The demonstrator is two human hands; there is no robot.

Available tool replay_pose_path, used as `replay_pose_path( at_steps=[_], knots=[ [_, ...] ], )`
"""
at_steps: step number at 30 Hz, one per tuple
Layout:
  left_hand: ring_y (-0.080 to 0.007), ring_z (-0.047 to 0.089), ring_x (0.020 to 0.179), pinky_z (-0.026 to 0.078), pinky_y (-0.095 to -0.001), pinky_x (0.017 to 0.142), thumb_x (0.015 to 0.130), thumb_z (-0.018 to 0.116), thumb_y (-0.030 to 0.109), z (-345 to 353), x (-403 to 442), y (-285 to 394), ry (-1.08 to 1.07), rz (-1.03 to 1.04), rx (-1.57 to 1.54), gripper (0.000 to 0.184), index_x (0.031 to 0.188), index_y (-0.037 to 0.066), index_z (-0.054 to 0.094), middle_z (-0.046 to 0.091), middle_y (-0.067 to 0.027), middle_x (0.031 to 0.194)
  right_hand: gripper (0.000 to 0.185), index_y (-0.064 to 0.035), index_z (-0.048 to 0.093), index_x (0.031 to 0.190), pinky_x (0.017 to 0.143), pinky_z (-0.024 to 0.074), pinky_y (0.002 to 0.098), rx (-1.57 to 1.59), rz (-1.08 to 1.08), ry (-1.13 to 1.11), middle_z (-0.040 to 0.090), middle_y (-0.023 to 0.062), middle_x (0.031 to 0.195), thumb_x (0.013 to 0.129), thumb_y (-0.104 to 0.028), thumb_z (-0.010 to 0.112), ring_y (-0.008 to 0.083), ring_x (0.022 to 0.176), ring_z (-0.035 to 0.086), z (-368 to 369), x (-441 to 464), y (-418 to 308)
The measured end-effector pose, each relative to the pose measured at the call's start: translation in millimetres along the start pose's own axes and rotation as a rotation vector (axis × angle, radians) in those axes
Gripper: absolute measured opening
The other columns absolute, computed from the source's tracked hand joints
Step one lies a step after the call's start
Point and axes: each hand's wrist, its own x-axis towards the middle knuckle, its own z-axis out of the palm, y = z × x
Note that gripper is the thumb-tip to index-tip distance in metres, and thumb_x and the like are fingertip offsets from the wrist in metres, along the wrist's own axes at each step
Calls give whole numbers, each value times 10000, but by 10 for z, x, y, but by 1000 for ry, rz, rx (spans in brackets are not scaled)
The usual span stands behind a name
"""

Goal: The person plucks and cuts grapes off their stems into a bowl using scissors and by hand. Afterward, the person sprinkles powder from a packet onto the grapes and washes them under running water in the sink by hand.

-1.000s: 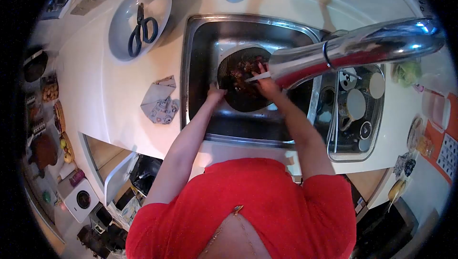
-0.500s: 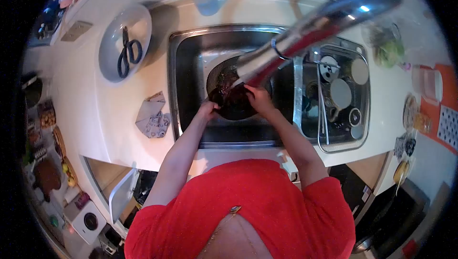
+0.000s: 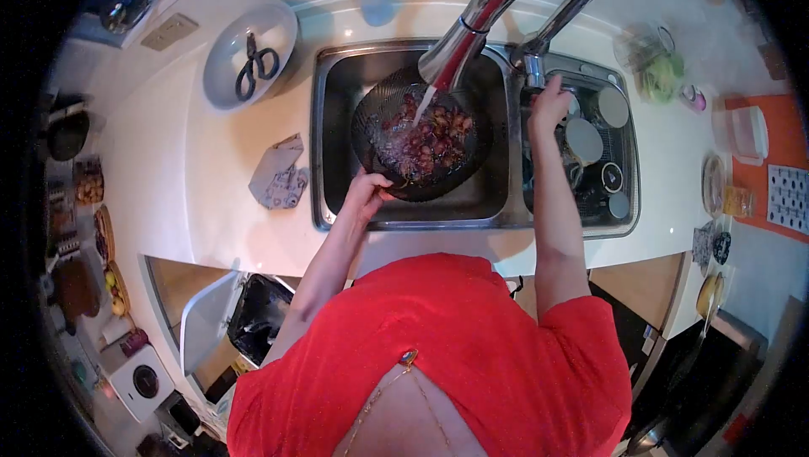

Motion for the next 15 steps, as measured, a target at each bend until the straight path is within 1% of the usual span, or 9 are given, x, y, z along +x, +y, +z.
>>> replay_pose_path(
  at_steps=[2, 6, 8, 9, 11, 12, 13, 14, 15],
  knots=[
    [-355, 567, 964, 557, -470, 723, 579, 463, -101, 31, -164, 15, 26, 25, -61, 762, 1307, 51, 293, 488, -177, 1145, 410, 28, 512, 727, 451, 430, 314, -229, 0, -3, 557, 117, 606, 890, -348, 496, 180, 488, 558, -8, 344, 158],
    [-365, 552, 988, 548, -482, 744, 571, 461, -90, -26, -392, -8, 1, 53, -58, 794, 1325, 67, 267, 480, -167, 1158, 372, 35, 542, 756, 465, 421, 353, -431, -32, -81, 599, 160, 658, 889, -307, 485, 224, 484, 544, -155, 40, -206],
    [-363, 527, 1027, 548, -478, 748, 566, 460, -92, -44, -447, -78, 11, 97, -97, 809, 1330, 92, 265, 463, -155, 1183, 306, 6, 560, 821, 510, 430, 341, -441, -387, -270, 591, 122, 639, 886, -286, 492, 216, 536, 557, -190, -35, -168],
    [-344, 538, 1017, 557, -465, 724, 561, 460, -86, -171, -343, -219, -4, 174, -106, 782, 1304, 101, 306, 468, -155, 1183, 274, -38, 567, 814, 516, 424, 292, -473, -515, -340, 560, 58, 617, 891, -294, 510, 135, 558, 550, -174, -365, -281],
    [-322, 533, 1031, 537, -440, 775, 556, 463, -86, -99, -405, -222, 8, 156, -113, 784, 1303, 102, 315, 472, -142, 1181, 198, -58, 561, 947, 609, 473, 289, -219, -432, -675, 593, 84, 772, 885, -243, 532, 145, 655, 580, -39, -1030, -203],
    [-299, 529, 1044, 516, -415, 826, 551, 466, -85, -73, -419, -212, 16, 136, -118, 786, 1302, 104, 324, 476, -129, 1180, 250, -81, 571, 1030, 787, 473, 345, -322, -578, -780, 603, 150, 953, 855, -259, 572, 235, 859, 598, 32, -1333, -133],
    [-321, 498, 1076, 551, -432, 736, 548, 470, -84, -207, -271, -307, -18, 182, -113, 805, 1313, 113, 315, 457, -134, 1196, 350, -103, 543, 1109, 868, 411, 426, -466, -835, -765, 536, 189, 1091, 835, -318, 581, 310, 1000, 521, 194, -1496, 166],
    [-321, 498, 1076, 551, -432, 736, 548, 470, -84, -197, -228, -288, -19, 188, -118, 805, 1313, 113, 315, 457, -134, 1196, 456, -125, 516, 1187, 949, 349, 507, -611, -1094, -743, 468, 227, 1229, 815, -377, 591, 384, 1141, 445, 349, -1640, 446],
    [-308, 506, 1070, 552, -415, 724, 543, 472, -78, -195, -206, -287, -28, 222, -79, 803, 1309, 112, 322, 464, -128, 1191, 561, -141, 467, 1243, 958, 270, 578, -769, -1082, -717, 352, 241, 1311, 786, -444, 587, 441, 1194, 336, 439, -1850, 505]
  ],
)
